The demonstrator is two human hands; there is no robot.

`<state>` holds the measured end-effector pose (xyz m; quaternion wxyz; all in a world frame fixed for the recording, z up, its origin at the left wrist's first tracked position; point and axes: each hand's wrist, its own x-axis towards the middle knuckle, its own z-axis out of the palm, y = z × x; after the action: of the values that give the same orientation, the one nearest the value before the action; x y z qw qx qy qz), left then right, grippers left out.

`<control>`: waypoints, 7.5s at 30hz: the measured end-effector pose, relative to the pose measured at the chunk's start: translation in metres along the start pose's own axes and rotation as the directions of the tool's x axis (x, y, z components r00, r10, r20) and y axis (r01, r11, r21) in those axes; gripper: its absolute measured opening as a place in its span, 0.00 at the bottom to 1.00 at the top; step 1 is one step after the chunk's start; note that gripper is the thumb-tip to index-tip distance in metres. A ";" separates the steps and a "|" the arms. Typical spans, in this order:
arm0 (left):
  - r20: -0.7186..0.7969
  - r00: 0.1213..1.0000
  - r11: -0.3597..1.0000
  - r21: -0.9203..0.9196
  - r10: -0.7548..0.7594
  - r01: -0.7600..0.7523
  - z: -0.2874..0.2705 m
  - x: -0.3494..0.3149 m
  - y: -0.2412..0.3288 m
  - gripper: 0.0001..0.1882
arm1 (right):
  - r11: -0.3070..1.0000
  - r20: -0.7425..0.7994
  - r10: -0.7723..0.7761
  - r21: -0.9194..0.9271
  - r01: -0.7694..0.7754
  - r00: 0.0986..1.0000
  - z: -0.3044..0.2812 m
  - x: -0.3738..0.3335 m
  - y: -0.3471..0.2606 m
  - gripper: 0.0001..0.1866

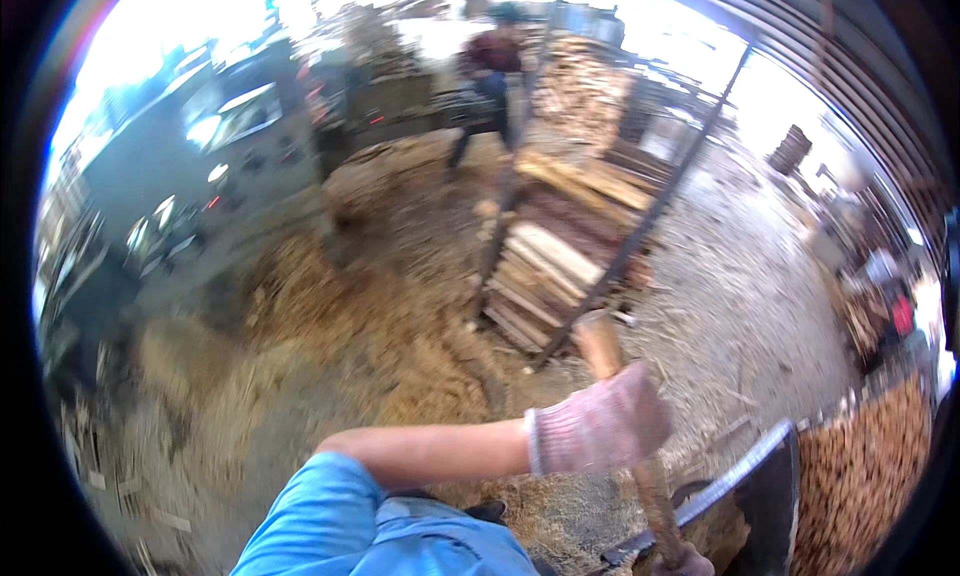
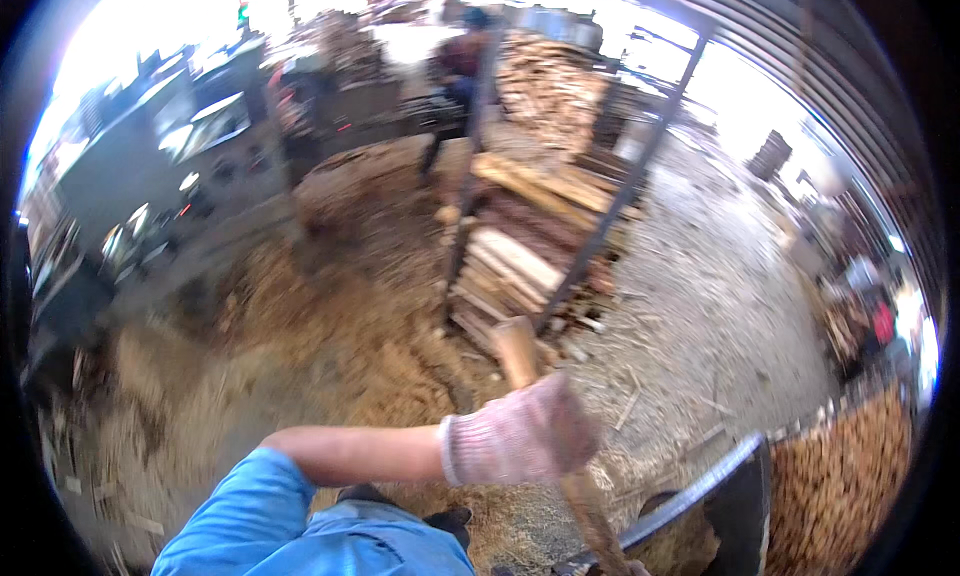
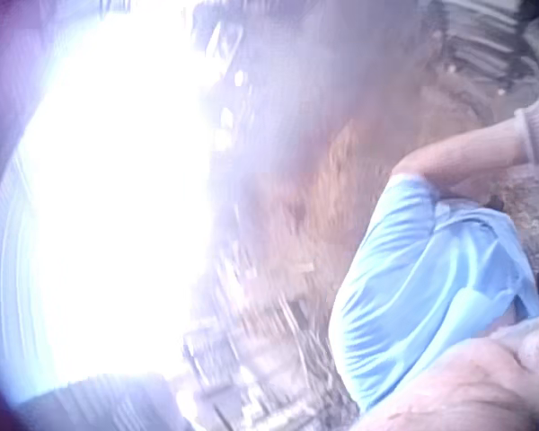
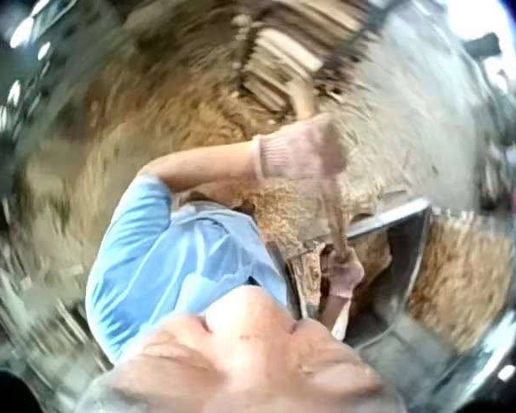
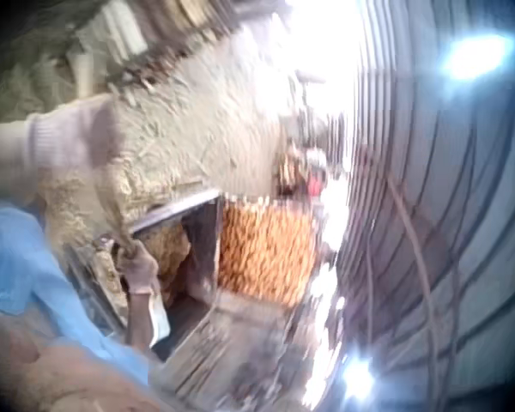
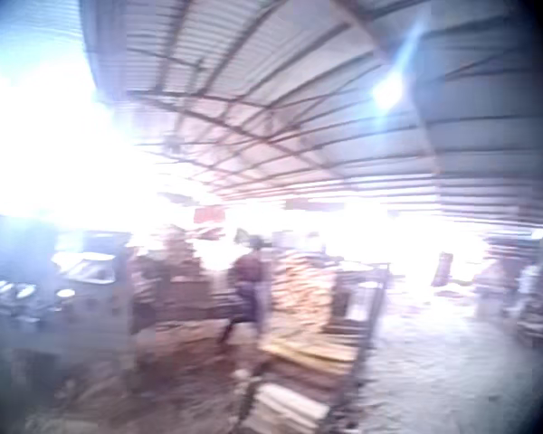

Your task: The person uses a shovel to scoop sawdust from the floor and load it into a wheelbarrow. After filling the wheelbarrow, the person picks up several pieces of wood from a pile on the floor and stacks them neatly on a metal rack.

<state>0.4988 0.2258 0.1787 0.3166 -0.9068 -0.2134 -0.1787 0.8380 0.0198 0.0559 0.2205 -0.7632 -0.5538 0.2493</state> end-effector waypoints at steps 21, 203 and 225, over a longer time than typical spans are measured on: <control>0.896 -0.097 0.061 0.137 -0.434 0.989 -0.155 -0.606 0.128 0.19 | 0.098 0.623 -0.598 -0.567 0.818 0.504 0.253 -0.028 -0.293 0.08; 0.752 -0.650 -0.364 0.577 -0.113 0.731 -0.690 -1.032 0.532 0.19 | 0.459 0.929 0.333 -0.010 -0.888 0.162 0.876 -0.643 -0.357 0.16; 0.309 -0.831 -0.780 0.588 0.462 -0.215 -0.563 -1.167 0.705 0.15 | 0.823 0.824 0.567 -0.563 0.074 -0.030 1.280 -0.967 -0.349 0.32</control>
<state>-0.2408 -0.9593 -0.2943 0.4840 -0.2430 0.8388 0.0550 -0.4722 -0.7251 -0.5947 -0.4618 -0.4836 -0.4312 0.6057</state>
